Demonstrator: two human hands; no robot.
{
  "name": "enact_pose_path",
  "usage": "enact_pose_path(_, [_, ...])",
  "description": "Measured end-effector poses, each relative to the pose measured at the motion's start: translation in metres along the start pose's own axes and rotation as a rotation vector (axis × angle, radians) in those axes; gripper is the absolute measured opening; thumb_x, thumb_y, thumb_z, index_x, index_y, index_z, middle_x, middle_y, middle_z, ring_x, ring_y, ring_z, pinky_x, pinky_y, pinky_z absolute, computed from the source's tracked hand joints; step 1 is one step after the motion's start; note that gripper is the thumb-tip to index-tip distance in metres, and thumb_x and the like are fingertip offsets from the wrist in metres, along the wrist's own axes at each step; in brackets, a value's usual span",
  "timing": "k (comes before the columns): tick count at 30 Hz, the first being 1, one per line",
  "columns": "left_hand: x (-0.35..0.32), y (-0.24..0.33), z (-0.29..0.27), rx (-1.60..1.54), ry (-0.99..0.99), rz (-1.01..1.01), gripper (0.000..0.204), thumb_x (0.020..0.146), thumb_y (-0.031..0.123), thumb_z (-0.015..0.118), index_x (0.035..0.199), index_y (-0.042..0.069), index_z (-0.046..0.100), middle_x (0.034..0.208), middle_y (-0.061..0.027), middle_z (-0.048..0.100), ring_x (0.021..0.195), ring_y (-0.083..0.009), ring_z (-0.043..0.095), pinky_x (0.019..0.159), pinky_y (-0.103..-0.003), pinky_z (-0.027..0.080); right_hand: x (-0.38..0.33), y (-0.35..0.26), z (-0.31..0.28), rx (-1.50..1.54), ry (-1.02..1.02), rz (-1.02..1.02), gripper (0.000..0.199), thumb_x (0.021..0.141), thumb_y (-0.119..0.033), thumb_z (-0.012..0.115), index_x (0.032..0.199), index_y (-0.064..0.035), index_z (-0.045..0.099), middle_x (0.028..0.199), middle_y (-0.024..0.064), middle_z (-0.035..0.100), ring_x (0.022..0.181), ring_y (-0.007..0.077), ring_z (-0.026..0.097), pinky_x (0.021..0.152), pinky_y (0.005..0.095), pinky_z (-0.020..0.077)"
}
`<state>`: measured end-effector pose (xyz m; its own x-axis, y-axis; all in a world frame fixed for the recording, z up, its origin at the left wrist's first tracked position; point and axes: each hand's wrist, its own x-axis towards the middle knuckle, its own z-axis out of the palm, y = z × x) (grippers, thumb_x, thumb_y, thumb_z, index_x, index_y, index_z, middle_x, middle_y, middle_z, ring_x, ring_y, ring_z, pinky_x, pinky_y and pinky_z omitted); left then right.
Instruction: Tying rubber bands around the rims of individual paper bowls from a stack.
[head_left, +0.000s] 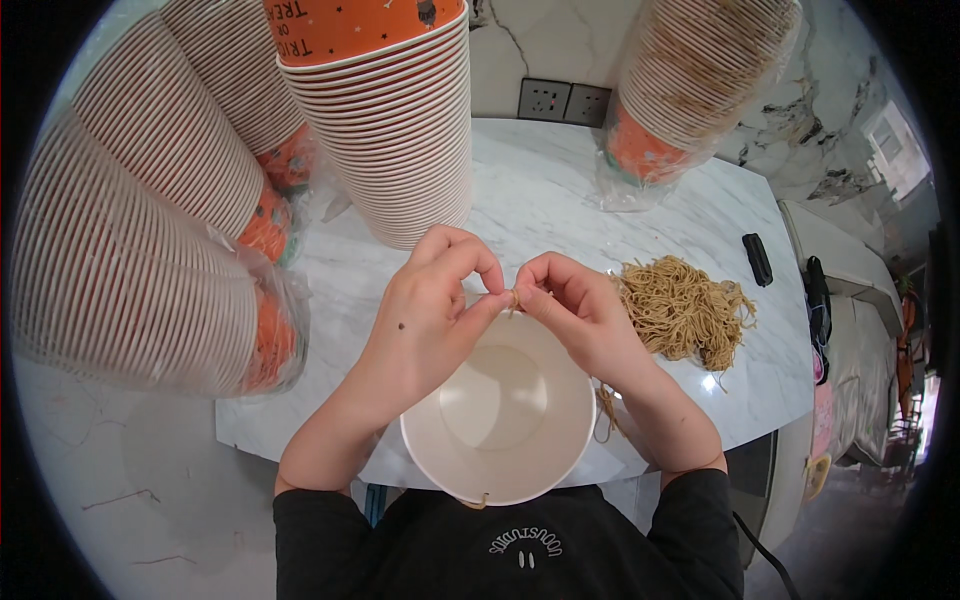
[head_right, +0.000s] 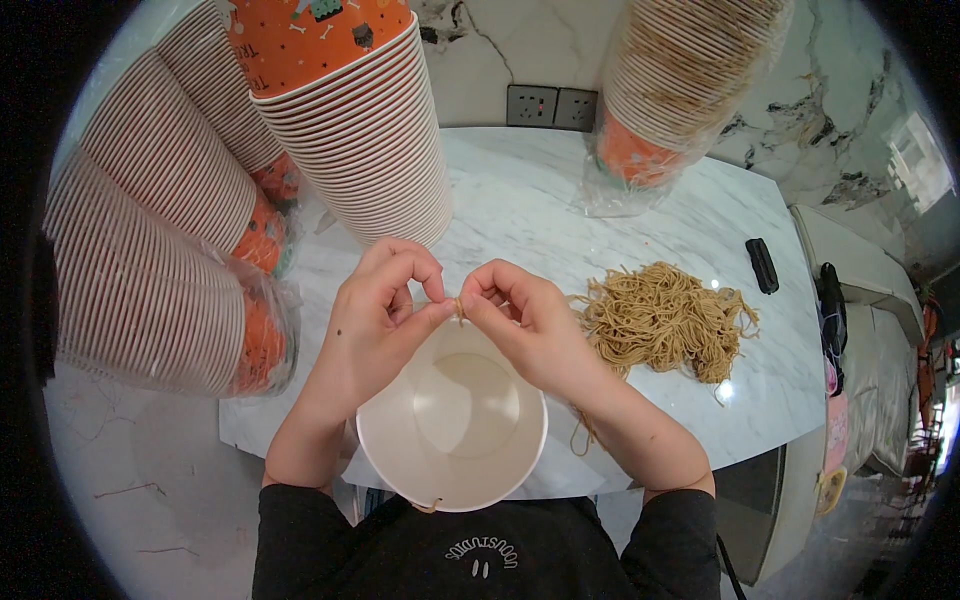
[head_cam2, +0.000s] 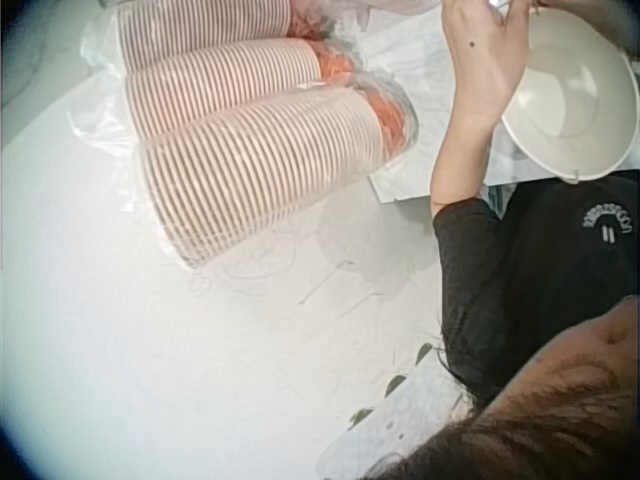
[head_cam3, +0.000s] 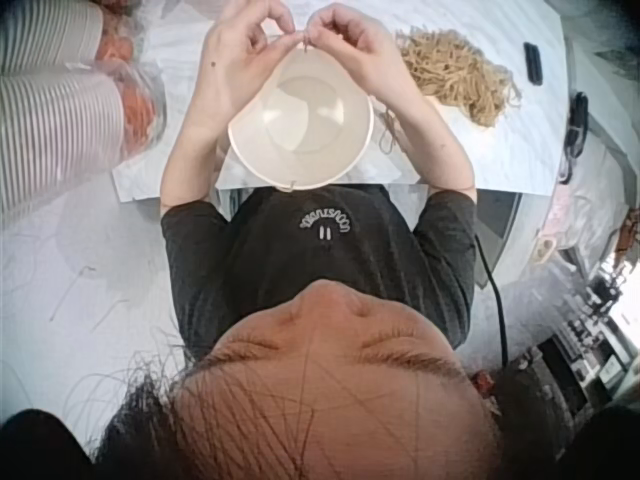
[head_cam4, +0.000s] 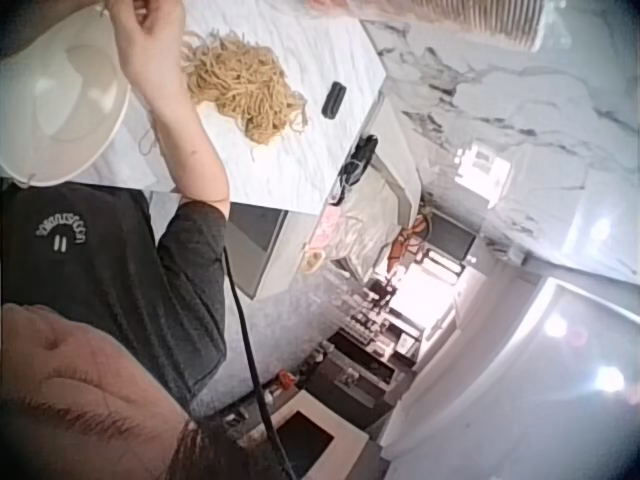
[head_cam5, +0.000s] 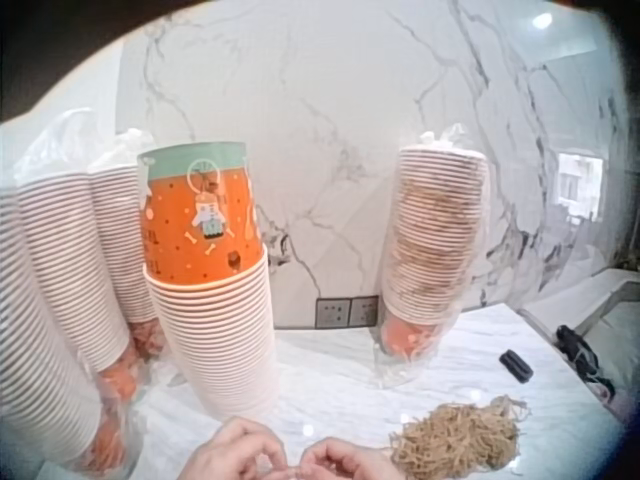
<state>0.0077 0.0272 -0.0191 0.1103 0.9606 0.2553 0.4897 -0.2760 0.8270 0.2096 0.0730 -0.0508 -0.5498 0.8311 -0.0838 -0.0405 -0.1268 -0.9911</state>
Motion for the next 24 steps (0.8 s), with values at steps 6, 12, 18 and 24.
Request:
enact_pose_path(6, [0.0,0.003,0.001,0.008,0.043,0.007,0.013,0.09,-0.001,0.072,0.097,0.003,0.062,0.108,-0.0069,0.057,0.059,-0.0128,0.047,0.057,-0.029,0.042,-0.003,-0.005,0.006,-0.084,0.009,-0.097,0.015,0.102,-0.011,0.065,0.11,0.0016,0.065,0.098,0.0014,0.068,0.092,0.0089,0.061,0.083,0.0262,0.0506])
enact_pose_path(12, [0.001,-0.003,-0.001,0.006,-0.002,0.014,0.013,0.09,-0.002,0.071,0.099,0.003,0.063,0.107,-0.0073,0.056,0.06,-0.0133,0.048,0.058,-0.029,0.043,0.001,0.002,0.004,-0.427,0.067,-0.341,0.014,0.097,-0.008,0.071,0.107,0.0015,0.068,0.096,0.0053,0.07,0.093,0.0132,0.064,0.084,0.0287,0.0517])
enact_pose_path(18, [0.002,0.0,-0.009,-0.02,-0.056,-0.064,0.012,0.088,-0.005,0.067,0.098,0.003,0.065,0.11,-0.0083,0.056,0.066,-0.0161,0.052,0.063,-0.031,0.046,0.004,0.001,0.004,-0.275,0.056,-0.157,0.012,0.099,-0.01,0.069,0.106,0.0005,0.067,0.094,0.0054,0.07,0.09,0.0132,0.065,0.082,0.0286,0.0513])
enact_pose_path(24, [-0.001,-0.014,-0.005,0.046,-0.033,0.069,0.015,0.085,-0.005,0.066,0.096,0.004,0.071,0.119,-0.0077,0.058,0.062,-0.0056,0.041,0.059,-0.021,0.038,0.003,0.002,0.005,-0.277,0.055,-0.152,0.01,0.1,-0.01,0.067,0.104,-0.0009,0.066,0.098,0.0055,0.065,0.092,0.0134,0.063,0.081,0.0288,0.0511])
